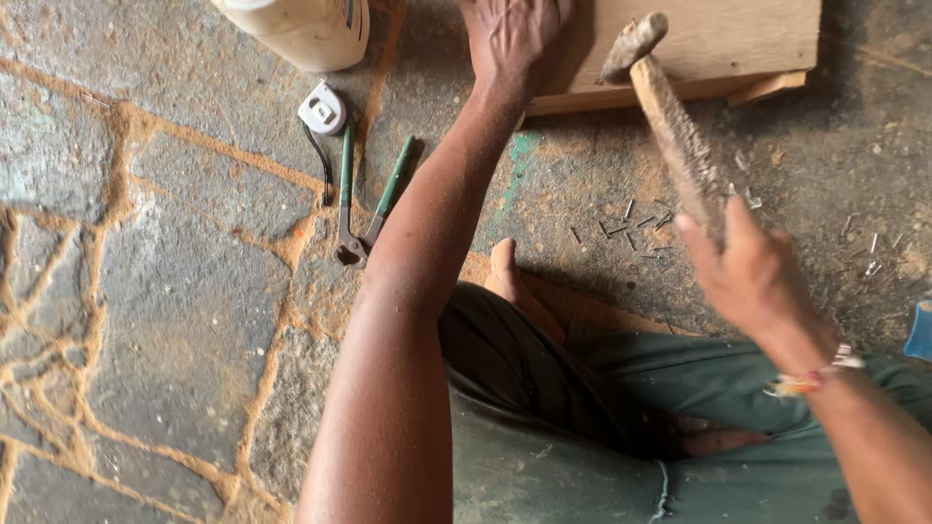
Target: The person sits on the floor and uses a hammer and pliers to drive nails into a small wooden box. They repeatedly pick up nails, position them, and hammer them in, occasionally using pliers to adjust or remove nails.
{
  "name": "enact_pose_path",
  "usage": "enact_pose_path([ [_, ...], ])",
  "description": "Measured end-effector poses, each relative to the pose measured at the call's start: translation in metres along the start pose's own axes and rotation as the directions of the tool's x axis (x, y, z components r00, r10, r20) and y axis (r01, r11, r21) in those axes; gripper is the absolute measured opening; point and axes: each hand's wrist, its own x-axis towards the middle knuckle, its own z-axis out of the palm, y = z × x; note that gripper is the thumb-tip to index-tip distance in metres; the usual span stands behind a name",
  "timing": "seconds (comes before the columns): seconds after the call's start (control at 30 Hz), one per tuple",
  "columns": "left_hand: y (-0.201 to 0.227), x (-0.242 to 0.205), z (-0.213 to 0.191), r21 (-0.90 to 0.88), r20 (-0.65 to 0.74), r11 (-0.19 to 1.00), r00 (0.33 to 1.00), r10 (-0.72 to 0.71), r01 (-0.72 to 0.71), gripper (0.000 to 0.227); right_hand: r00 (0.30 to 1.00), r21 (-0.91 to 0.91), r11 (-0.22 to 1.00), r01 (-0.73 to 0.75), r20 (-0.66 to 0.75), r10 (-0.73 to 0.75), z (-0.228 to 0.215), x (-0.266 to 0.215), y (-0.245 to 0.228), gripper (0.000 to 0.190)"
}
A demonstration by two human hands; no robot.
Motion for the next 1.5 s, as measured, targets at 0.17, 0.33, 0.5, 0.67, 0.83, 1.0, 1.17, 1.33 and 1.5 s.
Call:
enact_pose_path([
  [0.17, -0.004, -0.007, 0.011, -0.001, 0.033, 1.000, 0.999, -0.008, 0.008, 0.060, 0.899, 0.037, 0.955, 0.295, -0.349, -0.264, 0.001, -0.003, 0.000, 0.036],
  [0.33, -0.001, 0.000, 0.006, 0.001, 0.012, 1.000, 1.000, -0.024, 0.024, 0.060, 0.998, -0.139, 0.990, -0.018, 0.064, 0.027, -0.004, 0.007, -0.013, 0.032],
  [0.5, -0.007, 0.000, 0.002, 0.009, 0.001, 0.999, 0.999, -0.052, 0.052, 0.060, 0.909, 0.114, 0.934, 0.338, -0.297, -0.292, -0.005, 0.001, -0.004, 0.028],
  [0.67, -0.002, -0.002, -0.014, 0.019, 0.012, 0.999, 0.999, -0.032, 0.032, 0.061, 0.917, 0.004, 0.945, 0.327, -0.243, -0.316, 0.020, 0.014, 0.012, 0.026],
  [0.83, -0.001, 0.003, -0.025, 0.093, 0.042, 0.991, 0.994, -0.098, 0.093, 0.067, 0.977, 0.015, 0.982, 0.187, -0.106, -0.184, 0.017, 0.012, 0.020, 0.031],
  [1.0, -0.001, -0.005, -0.008, 0.034, 0.006, 0.999, 0.999, -0.038, 0.038, 0.055, 0.864, -0.042, 0.926, 0.374, -0.347, -0.365, 0.027, 0.002, 0.015, 0.029],
  [1.17, 0.006, 0.010, -0.031, -0.193, -0.203, 0.960, 0.949, -0.241, 0.203, 0.065, 0.996, -0.080, 0.993, 0.087, -0.006, -0.088, 0.020, 0.023, 0.023, 0.031],
  [1.33, -0.001, -0.010, -0.061, -0.086, -0.049, 0.996, 0.998, -0.041, 0.036, 0.049, 0.794, 0.131, 0.874, 0.468, -0.495, -0.352, 0.036, 0.010, 0.029, 0.036],
  [1.5, 0.004, -0.003, -0.090, -0.281, -0.192, 0.938, 0.946, -0.261, 0.202, 0.070, 0.991, -0.069, 0.995, 0.077, -0.102, -0.083, 0.033, 0.020, 0.037, 0.038],
])
